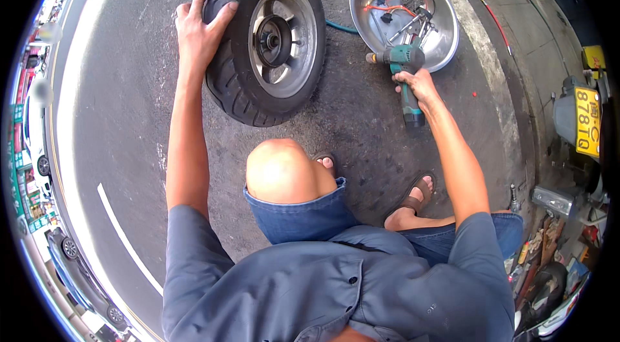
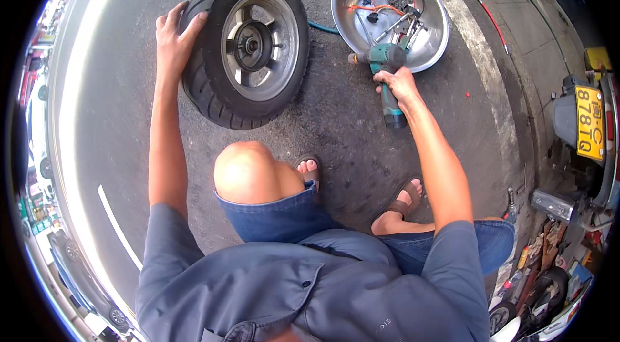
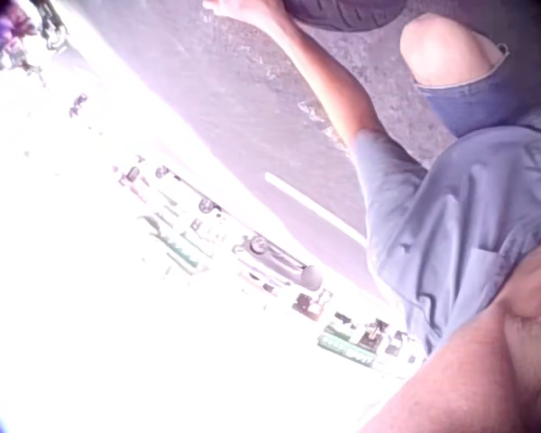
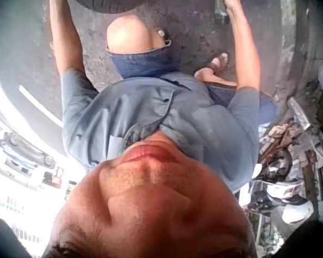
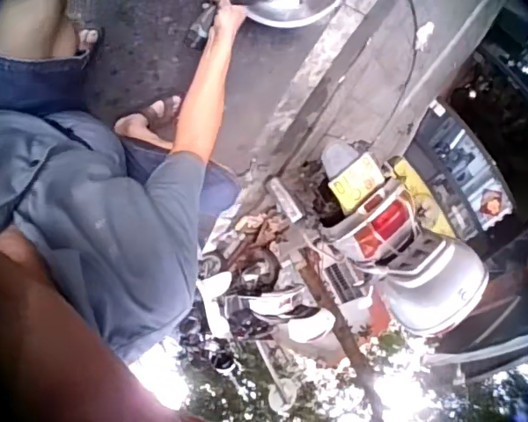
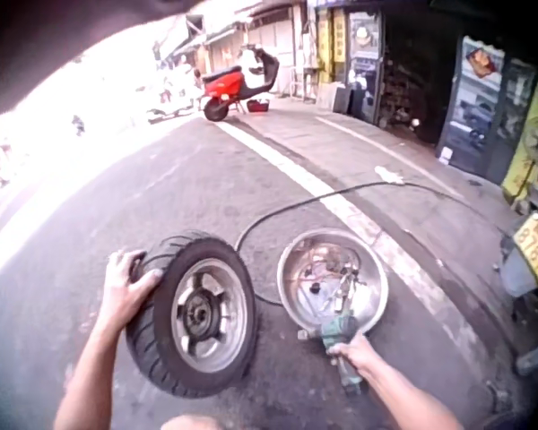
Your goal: The person removes a wheel from a motorcycle, takes out the brake shoe assembly, cleans the components using a drill with a wire brush attachment, applies oil with a brush, and then reinstalls the brake components onto the vehicle.
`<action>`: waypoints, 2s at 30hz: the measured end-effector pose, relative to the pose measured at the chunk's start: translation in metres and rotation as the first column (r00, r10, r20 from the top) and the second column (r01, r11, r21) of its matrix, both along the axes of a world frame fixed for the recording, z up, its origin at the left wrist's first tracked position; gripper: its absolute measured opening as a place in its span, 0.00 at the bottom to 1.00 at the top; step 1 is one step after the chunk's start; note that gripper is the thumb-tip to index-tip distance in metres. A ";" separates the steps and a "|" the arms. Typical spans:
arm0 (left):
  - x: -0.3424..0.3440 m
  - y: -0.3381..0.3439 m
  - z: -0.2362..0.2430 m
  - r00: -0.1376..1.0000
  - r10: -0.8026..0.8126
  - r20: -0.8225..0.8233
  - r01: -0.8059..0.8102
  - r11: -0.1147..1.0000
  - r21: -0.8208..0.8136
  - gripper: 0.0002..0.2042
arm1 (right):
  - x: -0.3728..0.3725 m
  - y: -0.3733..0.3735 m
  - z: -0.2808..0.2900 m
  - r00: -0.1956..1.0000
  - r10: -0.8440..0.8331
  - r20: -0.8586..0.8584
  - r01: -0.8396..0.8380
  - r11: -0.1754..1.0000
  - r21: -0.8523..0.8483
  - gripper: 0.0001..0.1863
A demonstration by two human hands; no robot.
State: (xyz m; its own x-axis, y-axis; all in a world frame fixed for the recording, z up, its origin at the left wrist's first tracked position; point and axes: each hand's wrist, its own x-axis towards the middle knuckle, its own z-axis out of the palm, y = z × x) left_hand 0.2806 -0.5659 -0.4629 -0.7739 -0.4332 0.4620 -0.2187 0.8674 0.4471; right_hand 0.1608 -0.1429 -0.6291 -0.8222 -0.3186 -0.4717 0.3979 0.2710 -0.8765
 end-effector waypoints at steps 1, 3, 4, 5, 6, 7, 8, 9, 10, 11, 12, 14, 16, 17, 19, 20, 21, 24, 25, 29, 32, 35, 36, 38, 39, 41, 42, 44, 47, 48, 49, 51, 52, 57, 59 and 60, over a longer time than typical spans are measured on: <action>0.001 0.013 0.000 0.999 -0.038 -0.011 0.039 0.996 0.085 0.35 | -0.008 -0.005 -0.006 0.999 -0.011 -0.049 0.012 0.999 0.036 0.12; -0.003 0.038 0.019 0.993 -0.082 0.085 0.071 0.989 0.129 0.39 | -0.026 -0.013 -0.017 0.981 -0.033 -0.191 0.061 0.988 0.143 0.12; -0.012 0.051 0.027 0.990 -0.104 0.094 0.093 0.989 0.113 0.39 | -0.037 -0.010 -0.019 0.976 -0.042 -0.213 0.082 0.980 0.181 0.14; -0.013 0.062 0.031 0.982 -0.138 0.133 0.121 0.985 0.123 0.40 | -0.043 -0.010 -0.021 0.968 -0.109 -0.227 0.136 0.985 0.107 0.13; -0.016 0.073 0.035 0.971 -0.169 0.171 0.147 0.980 0.136 0.41 | -0.045 -0.005 -0.023 0.970 -0.146 -0.196 0.158 0.986 0.045 0.14; -0.019 0.084 0.038 0.963 -0.189 0.192 0.171 0.980 0.107 0.42 | -0.048 -0.001 -0.024 0.970 -0.181 -0.163 0.181 0.983 -0.015 0.14; -0.020 0.091 0.038 0.959 -0.193 0.206 0.182 0.981 0.071 0.42 | -0.038 -0.001 -0.025 0.983 -0.168 -0.080 0.145 0.961 -0.235 0.16; -0.021 0.095 0.039 0.958 -0.193 0.212 0.190 0.981 0.037 0.42 | -0.025 -0.003 -0.021 0.991 -0.133 -0.011 0.114 0.889 -0.443 0.18; -0.021 0.096 0.040 0.955 -0.189 0.229 0.182 0.982 0.051 0.42 | -0.010 -0.012 -0.020 0.995 -0.017 0.098 0.070 0.818 -0.572 0.21; -0.023 0.095 0.041 0.955 -0.185 0.232 0.181 0.983 0.039 0.42 | 0.005 -0.025 -0.018 0.993 0.058 0.103 0.016 0.795 -0.607 0.23; -0.025 0.093 0.041 0.952 -0.196 0.237 0.191 0.981 0.044 0.41 | 0.019 -0.039 -0.021 0.986 0.117 0.121 -0.007 0.746 -0.666 0.24; -0.029 0.090 0.044 0.948 -0.169 0.271 0.150 0.985 0.087 0.41 | 0.045 -0.057 -0.019 0.967 0.168 0.193 0.016 0.712 -0.702 0.26; -0.032 0.091 0.044 0.953 -0.116 0.280 0.104 0.993 0.056 0.41 | 0.064 -0.066 -0.022 0.947 0.210 0.244 0.036 0.684 -0.729 0.26; -0.035 0.091 0.040 0.957 -0.094 0.276 0.084 0.995 0.049 0.42 | 0.068 -0.066 -0.025 0.934 0.220 0.283 0.064 0.675 -0.736 0.25; -0.032 0.088 0.037 0.959 -0.073 0.272 0.069 0.997 0.026 0.41 | 0.070 -0.069 -0.031 0.913 0.244 0.328 0.092 0.659 -0.747 0.24; -0.027 0.087 0.036 0.964 -0.076 0.254 0.072 0.997 0.026 0.41 | 0.071 -0.069 -0.032 0.914 0.247 0.323 0.079 0.672 -0.737 0.24; -0.022 0.086 0.036 0.968 -0.079 0.236 0.075 0.997 0.025 0.41 | 0.073 -0.069 -0.033 0.914 0.250 0.318 0.066 0.684 -0.727 0.23; -0.022 0.090 0.035 0.972 -0.079 0.220 0.078 0.997 0.013 0.40 | 0.063 -0.073 -0.034 0.948 0.241 0.208 -0.023 0.704 -0.710 0.21; -0.022 0.092 0.032 0.972 -0.067 0.224 0.066 0.998 0.013 0.40 | 0.060 -0.074 -0.036 0.956 0.250 0.151 -0.074 0.708 -0.702 0.22; -0.028 0.096 0.036 0.970 -0.050 0.237 0.057 0.998 -0.021 0.41 | 0.063 -0.084 -0.032 0.949 0.245 0.198 -0.036 0.708 -0.705 0.23; -0.027 0.096 0.039 0.967 -0.040 0.250 0.041 0.999 0.003 0.41 | 0.063 -0.097 -0.030 0.957 0.202 0.208 0.020 0.671 -0.742 0.24; -0.028 0.096 0.039 0.963 -0.025 0.267 0.019 0.999 0.025 0.42 | 0.060 -0.111 -0.034 0.955 0.167 0.244 0.071 0.672 -0.738 0.24; -0.029 0.095 0.039 0.964 -0.028 0.264 0.024 1.000 0.019 0.42 | 0.056 -0.115 -0.034 0.968 0.147 0.201 0.048 0.682 -0.729 0.23; -0.029 0.094 0.037 0.966 -0.034 0.256 0.029 0.999 0.022 0.42 | 0.047 -0.123 -0.036 0.983 0.124 0.133 0.005 0.711 -0.703 0.18; -0.029 0.093 0.037 0.968 -0.039 0.246 0.035 0.999 0.023 0.42 | 0.043 -0.126 -0.040 0.982 0.132 0.134 -0.001 0.716 -0.698 0.18; -0.028 0.089 0.034 0.972 -0.031 0.233 0.028 1.000 0.012 0.42 | 0.037 -0.129 -0.046 0.984 0.144 0.101 -0.036 0.726 -0.687 0.14; -0.027 0.086 0.032 0.975 -0.030 0.220 0.032 0.999 -0.006 0.41 | 0.034 -0.131 -0.049 0.983 0.161 0.092 -0.063 0.753 -0.655 0.12; -0.026 0.084 0.030 0.977 -0.020 0.212 0.022 1.000 -0.007 0.41 | 0.037 -0.133 -0.053 0.985 0.160 0.067 -0.083 0.771 -0.632 0.13; -0.023 0.080 0.028 0.978 -0.018 0.206 0.021 1.000 -0.015 0.41 | 0.040 -0.139 -0.059 0.991 0.131 0.031 -0.085 0.791 -0.605 0.13; -0.022 0.079 0.027 0.979 -0.016 0.202 0.019 1.000 -0.015 0.40 | 0.041 -0.141 -0.061 0.994 0.109 0.030 -0.068 0.790 -0.609 0.15; -0.022 0.078 0.027 0.980 -0.016 0.197 0.020 1.000 -0.015 0.40 | 0.042 -0.142 -0.064 0.996 0.085 0.029 -0.050 0.789 -0.612 0.16; -0.022 0.073 0.026 0.980 -0.024 0.195 0.026 1.000 -0.009 0.40 | 0.038 -0.144 -0.069 0.992 0.076 -0.103 -0.120 0.843 -0.524 0.17; -0.022 0.072 0.025 0.981 -0.032 0.190 0.034 0.999 -0.006 0.40 | 0.036 -0.144 -0.072 0.968 0.080 -0.239 -0.178 0.888 -0.424 0.17; -0.025 0.074 0.026 0.979 -0.040 0.198 0.039 0.999 0.014 0.42 | 0.033 -0.146 -0.078 0.978 0.055 -0.202 -0.135 0.905 -0.404 0.19; -0.023 0.072 0.026 0.976 -0.038 0.214 0.033 0.999 0.027 0.42 | 0.039 -0.146 -0.080 0.981 0.072 -0.178 -0.136 0.915 -0.379 0.19; -0.024 0.071 0.025 0.977 -0.036 0.210 0.032 0.999 0.024 0.42 | 0.043 -0.145 -0.080 0.982 0.096 -0.162 -0.148 0.925 -0.349 0.18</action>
